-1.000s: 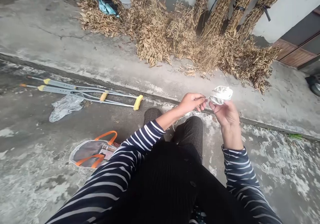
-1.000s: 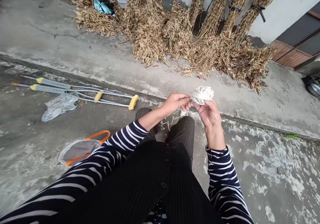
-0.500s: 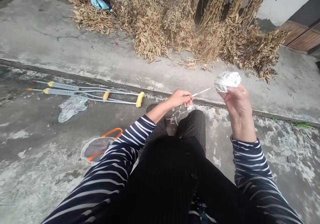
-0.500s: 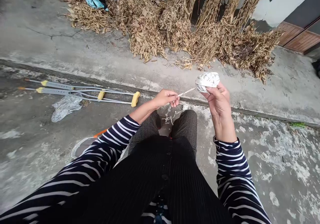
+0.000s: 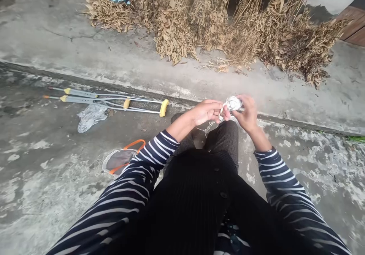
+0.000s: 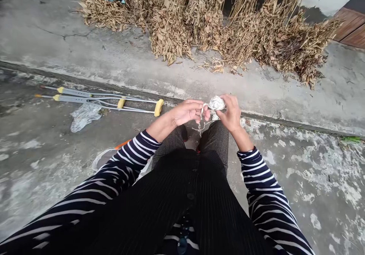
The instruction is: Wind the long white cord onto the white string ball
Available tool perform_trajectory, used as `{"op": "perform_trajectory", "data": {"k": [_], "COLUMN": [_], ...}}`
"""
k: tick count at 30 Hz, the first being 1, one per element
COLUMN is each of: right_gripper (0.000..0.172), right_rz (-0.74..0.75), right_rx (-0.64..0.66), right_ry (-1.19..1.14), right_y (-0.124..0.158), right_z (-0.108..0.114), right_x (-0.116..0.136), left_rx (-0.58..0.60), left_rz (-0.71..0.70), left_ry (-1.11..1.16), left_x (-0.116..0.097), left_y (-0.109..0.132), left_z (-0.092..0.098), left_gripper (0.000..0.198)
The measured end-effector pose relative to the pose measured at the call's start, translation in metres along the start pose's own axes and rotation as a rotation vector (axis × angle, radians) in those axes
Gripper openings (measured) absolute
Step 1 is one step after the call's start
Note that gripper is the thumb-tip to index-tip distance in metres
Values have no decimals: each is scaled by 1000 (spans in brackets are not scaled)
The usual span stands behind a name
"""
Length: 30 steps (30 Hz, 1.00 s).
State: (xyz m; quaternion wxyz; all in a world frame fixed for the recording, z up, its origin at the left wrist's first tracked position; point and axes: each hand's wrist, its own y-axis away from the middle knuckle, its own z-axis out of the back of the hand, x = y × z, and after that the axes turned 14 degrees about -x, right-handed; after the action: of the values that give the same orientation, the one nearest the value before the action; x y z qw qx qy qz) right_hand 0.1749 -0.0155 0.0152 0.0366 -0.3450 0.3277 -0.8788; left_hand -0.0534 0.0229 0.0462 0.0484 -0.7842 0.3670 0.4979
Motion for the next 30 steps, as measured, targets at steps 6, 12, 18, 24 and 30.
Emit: {"op": "perform_trajectory", "data": {"k": [6,12,18,24,30], "right_gripper": [48,66,47,50,57], "right_rz": [-282,-454,-362,-479,-696], "right_rx": [261,399,387,174,165], "right_ry": [-238,-522,-518,-641,-842], "right_y": [18,23,21,13,2], "right_z": [9,34,50,58,67], "right_x": [7,28,24,18,21], "left_rx": [-226,-318,-324,-153,-243], "left_rz": [-109,-81,-49,-70,-318], "left_ry": [107,167,-40,-587,-652], "left_x": [-17,-14,-6,2,23], "left_y": [-15,-43,-53,-67,-75], "left_z": [6,1,12,43,22], "left_gripper": [14,12,15,13,24]}}
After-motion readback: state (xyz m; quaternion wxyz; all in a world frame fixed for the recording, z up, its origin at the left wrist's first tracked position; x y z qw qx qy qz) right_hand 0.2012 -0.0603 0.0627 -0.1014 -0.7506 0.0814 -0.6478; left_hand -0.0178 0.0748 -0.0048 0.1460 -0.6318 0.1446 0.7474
